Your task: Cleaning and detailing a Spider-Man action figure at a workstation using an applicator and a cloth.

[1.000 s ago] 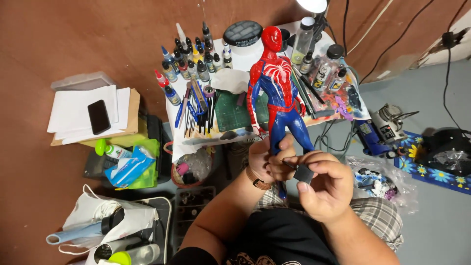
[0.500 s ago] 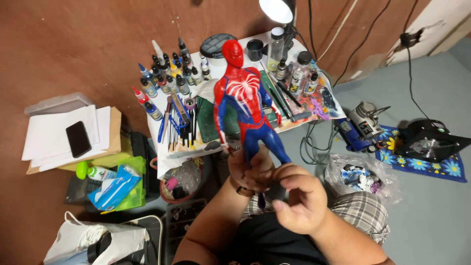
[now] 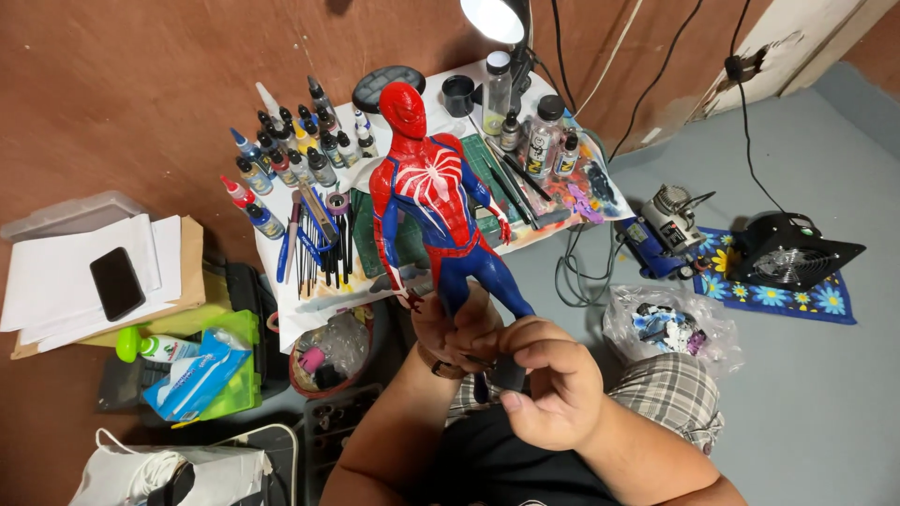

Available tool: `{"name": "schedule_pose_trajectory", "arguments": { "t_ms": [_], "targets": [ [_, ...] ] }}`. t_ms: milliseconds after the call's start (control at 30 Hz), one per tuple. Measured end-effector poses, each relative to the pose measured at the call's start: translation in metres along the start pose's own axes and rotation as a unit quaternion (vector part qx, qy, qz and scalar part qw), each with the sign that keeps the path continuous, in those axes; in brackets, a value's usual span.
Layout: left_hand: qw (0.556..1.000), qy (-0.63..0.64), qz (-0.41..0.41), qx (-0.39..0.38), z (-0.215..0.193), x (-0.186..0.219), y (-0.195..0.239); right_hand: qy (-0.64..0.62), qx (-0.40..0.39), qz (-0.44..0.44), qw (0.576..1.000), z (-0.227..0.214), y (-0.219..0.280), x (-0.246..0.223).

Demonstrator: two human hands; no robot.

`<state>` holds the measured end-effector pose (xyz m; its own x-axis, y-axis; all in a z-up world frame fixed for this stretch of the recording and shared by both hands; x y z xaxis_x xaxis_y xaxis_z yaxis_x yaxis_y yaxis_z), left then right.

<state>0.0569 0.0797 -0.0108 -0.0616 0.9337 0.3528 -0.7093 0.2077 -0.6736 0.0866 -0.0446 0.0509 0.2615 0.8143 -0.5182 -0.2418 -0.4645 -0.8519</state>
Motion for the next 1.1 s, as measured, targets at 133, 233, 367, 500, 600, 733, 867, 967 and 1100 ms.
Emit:
{"name": "schedule_pose_trajectory", "arguments": {
  "t_ms": [133, 233, 367, 500, 600, 733, 867, 967, 1100],
  "targets": [
    [0.996, -0.075, 0.036, -0.014, 0.008, 0.006, -0.008, -0.011, 0.001, 0.006, 1.000, -0.002, -0.004, -0.001],
    [0.998, -0.042, -0.024, -0.029, 0.021, 0.003, -0.013, -0.030, 0.002, 0.007, 1.000, -0.006, -0.006, -0.005],
    [0.964, -0.218, 0.065, 0.135, 0.021, 0.016, -0.022, -0.046, 0.083, -0.056, 0.994, -0.029, -0.014, -0.024],
    [0.821, -0.478, 0.099, 0.297, 0.034, 0.022, -0.031, -0.015, 0.208, -0.122, 0.970, -0.075, -0.003, -0.024],
    [0.818, -0.473, 0.103, 0.312, 0.027, 0.011, -0.032, 0.029, 0.197, -0.115, 0.973, -0.074, -0.005, -0.034],
    [0.737, -0.559, 0.073, 0.372, 0.035, 0.009, -0.030, 0.035, 0.186, -0.093, 0.978, -0.059, -0.003, -0.038],
    [0.637, -0.682, 0.056, 0.354, 0.049, 0.013, -0.033, 0.014, 0.145, -0.120, 0.982, -0.055, -0.006, -0.034],
    [0.600, -0.728, 0.071, 0.324, 0.051, 0.014, -0.033, 0.000, 0.134, -0.117, 0.984, -0.051, -0.006, -0.035],
    [0.550, -0.776, 0.068, 0.301, 0.051, 0.014, -0.035, 0.027, 0.113, -0.089, 0.989, -0.041, -0.005, -0.042]
  ]
}}
Point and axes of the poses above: each hand's wrist, its own y-axis away from the middle knuckle, its own z-axis out of the palm, x = y × z, the point moved 6 cm from there along -y, towards the middle knuckle, and after that the axes turned 7 degrees about -y, right-handed, at the moved point
